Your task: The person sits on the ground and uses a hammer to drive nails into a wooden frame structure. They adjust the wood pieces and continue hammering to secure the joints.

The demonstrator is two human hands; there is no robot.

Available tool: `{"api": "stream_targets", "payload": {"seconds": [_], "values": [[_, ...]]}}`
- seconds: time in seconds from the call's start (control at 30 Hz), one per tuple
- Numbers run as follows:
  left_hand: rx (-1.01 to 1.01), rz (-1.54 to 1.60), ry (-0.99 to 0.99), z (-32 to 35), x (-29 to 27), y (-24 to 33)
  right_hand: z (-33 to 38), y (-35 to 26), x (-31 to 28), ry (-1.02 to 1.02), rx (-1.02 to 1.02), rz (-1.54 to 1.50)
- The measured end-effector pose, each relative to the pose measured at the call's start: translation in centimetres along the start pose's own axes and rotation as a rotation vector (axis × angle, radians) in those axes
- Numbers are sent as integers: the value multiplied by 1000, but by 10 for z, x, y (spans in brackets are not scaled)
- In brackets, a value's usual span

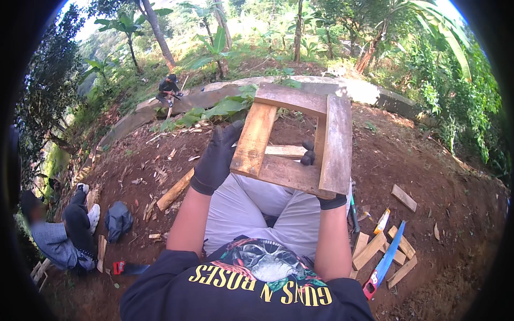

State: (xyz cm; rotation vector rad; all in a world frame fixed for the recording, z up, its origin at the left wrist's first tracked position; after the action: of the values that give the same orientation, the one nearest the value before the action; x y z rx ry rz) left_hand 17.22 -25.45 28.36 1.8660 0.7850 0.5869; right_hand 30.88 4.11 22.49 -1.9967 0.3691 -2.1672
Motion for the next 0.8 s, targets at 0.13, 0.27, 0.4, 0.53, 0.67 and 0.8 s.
{"api": "stream_targets", "payload": {"seconds": [0.13, 0.27, 0.4, 0.53, 0.67, 0.8], "values": [[-336, 640, 123, 18, 5, 24, -9, 12, 35, -86, 65, 235], [-207, 655, 284, 33, 3, 19, -18, 15, 24, 97, 38, 608], [-155, 602, 355, 40, -13, 27, 10, 17, -11, 295, -171, 891], [-136, 716, 426, 50, -25, 20, 42, 49, 17, 474, 140, 264], [-111, 647, 409, 50, -25, 16, 66, 86, 32, 306, 254, 378], [-158, 499, 409, 67, -33, 3, 75, 96, 33, 446, 151, 645]]}}
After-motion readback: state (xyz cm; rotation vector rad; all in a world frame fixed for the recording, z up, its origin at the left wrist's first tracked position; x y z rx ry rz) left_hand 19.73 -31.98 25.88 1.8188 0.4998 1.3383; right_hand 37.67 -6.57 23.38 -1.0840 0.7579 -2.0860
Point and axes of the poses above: each hand's wrist, its own z-axis away from the middle knuckle, its own x-axis out of the palm, y = z × x, the point moved 1 cm from there along -z, towards the middle knuckle, and after that the axes turned 9 degrees about x, right-handed, at the moved point
